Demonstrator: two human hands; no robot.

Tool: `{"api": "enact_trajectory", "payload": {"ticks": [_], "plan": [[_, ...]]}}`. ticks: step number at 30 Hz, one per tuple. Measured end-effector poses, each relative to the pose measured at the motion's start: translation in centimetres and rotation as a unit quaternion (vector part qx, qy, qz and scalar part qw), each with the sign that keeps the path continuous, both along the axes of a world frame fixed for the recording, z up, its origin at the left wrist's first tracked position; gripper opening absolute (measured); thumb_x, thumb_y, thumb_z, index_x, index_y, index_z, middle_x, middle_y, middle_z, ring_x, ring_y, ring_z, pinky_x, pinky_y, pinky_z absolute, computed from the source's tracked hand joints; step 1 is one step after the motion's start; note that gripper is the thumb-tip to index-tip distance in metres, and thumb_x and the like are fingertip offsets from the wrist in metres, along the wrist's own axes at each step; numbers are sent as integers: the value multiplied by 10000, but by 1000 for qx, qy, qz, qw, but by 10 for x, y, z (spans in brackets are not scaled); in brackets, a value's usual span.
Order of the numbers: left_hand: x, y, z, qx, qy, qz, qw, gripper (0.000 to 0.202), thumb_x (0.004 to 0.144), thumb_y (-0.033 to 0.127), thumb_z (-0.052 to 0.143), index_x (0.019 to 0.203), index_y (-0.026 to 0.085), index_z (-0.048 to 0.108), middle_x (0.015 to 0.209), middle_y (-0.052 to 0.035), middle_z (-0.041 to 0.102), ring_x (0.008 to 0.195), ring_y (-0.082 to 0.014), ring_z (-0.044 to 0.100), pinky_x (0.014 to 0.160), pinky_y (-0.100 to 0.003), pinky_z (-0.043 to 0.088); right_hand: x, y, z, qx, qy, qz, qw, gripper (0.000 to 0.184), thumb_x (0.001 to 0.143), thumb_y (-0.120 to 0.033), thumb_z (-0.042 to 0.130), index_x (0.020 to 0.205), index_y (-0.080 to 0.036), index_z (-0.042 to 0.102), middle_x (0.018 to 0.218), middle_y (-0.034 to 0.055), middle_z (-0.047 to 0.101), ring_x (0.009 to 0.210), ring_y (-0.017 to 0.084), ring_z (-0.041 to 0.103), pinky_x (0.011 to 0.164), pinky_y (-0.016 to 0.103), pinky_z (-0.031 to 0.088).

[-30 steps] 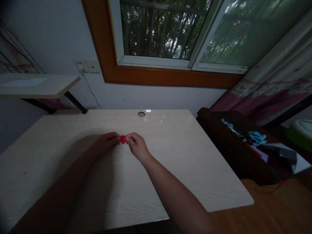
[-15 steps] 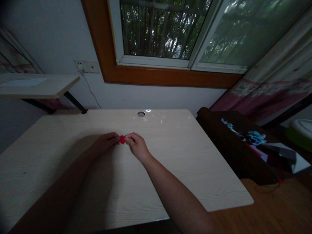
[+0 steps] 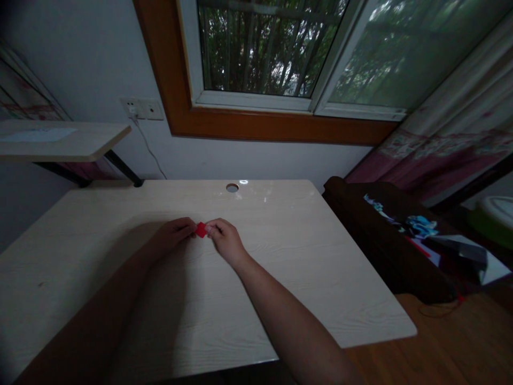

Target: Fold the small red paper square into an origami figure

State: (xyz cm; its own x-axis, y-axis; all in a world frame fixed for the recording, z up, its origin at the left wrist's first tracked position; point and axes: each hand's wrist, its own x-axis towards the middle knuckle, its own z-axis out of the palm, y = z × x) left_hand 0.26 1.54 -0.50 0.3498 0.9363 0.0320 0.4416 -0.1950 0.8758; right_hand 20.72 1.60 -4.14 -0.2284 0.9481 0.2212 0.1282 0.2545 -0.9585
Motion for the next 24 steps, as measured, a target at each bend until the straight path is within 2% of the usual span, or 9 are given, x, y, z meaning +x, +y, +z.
{"api": "enact_trajectory", "payload": {"ticks": [10,24], "plan": [[0,0,1,7,-1,3,1000,344,898,460,502,775,173,647,761,-15,649,744,-169,586,727,-271,437,0,-2,2,-27,15,-2,1000,208,877,-368,611,915,-193,718,805,33,677,740,163,589,712,278,461],[-1,2,-5,21,4,18,1000,313,879,434,538,731,170,618,701,12,599,693,-147,533,675,-251,397,-1,-1,2,-39,42,7,998,217,859,-359,636,974,-201,729,865,39,711,764,165,614,742,288,479]]}}
